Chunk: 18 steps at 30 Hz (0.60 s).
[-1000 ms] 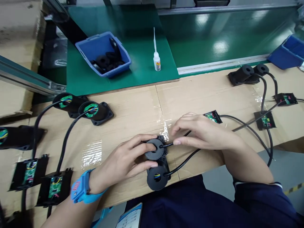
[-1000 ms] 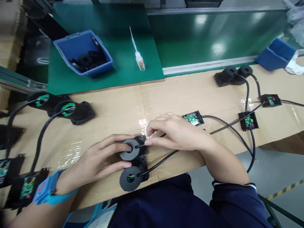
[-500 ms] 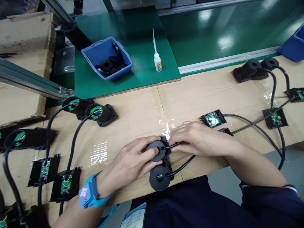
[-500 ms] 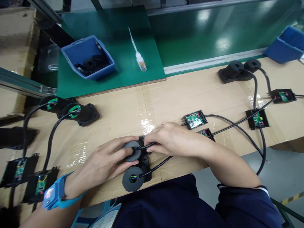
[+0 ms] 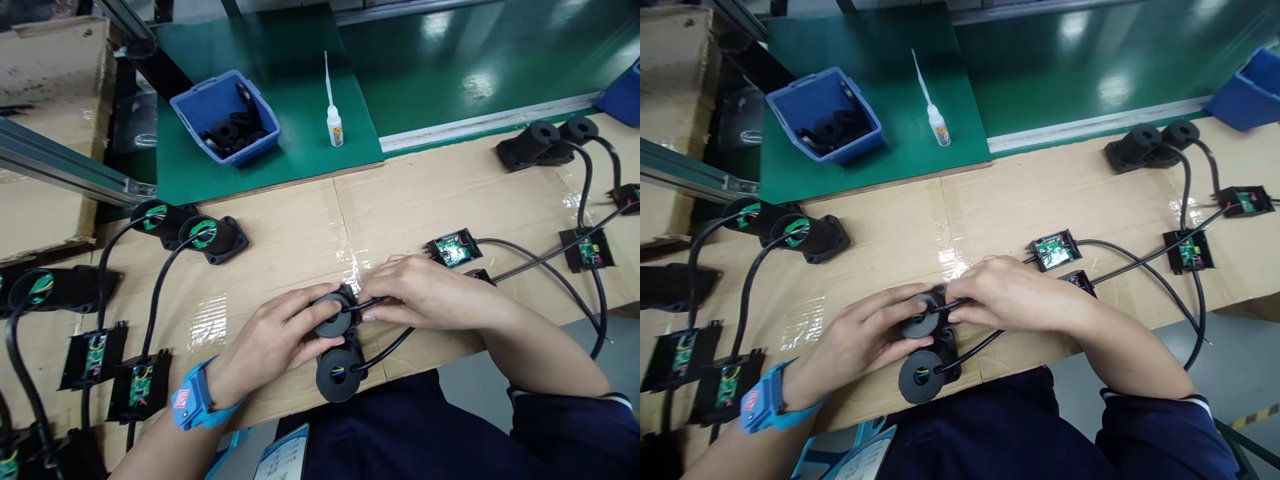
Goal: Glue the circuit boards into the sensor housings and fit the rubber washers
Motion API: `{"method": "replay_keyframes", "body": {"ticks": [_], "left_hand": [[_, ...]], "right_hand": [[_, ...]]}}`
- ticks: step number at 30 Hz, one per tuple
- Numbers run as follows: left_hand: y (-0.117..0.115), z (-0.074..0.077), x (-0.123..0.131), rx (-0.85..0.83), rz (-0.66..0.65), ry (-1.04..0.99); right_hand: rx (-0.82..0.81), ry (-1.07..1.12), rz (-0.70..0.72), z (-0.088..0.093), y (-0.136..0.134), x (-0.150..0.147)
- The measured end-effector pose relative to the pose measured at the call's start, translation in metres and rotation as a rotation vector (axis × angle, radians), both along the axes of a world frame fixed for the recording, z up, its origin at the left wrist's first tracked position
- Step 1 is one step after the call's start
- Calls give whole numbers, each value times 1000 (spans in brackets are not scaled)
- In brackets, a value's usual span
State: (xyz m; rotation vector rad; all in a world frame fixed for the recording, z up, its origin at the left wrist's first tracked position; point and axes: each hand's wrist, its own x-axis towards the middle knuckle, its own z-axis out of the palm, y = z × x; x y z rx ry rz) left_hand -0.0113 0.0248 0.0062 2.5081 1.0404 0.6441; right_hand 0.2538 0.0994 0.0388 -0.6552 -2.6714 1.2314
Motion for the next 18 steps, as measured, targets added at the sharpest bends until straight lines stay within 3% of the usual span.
{"method": "replay_keyframes", "body": {"ticks": [10,15,18], "left_hand": [[7,0,1,39,-14,20],[2,-9,-14,-213,-56,-126],[-23,-13,-16,-334,104,-172]], "right_hand": [[24,-22,9,-2,0,-1],[-9,-1,-30,3,0,2],[14,43,-40,15,-4,11]]}}
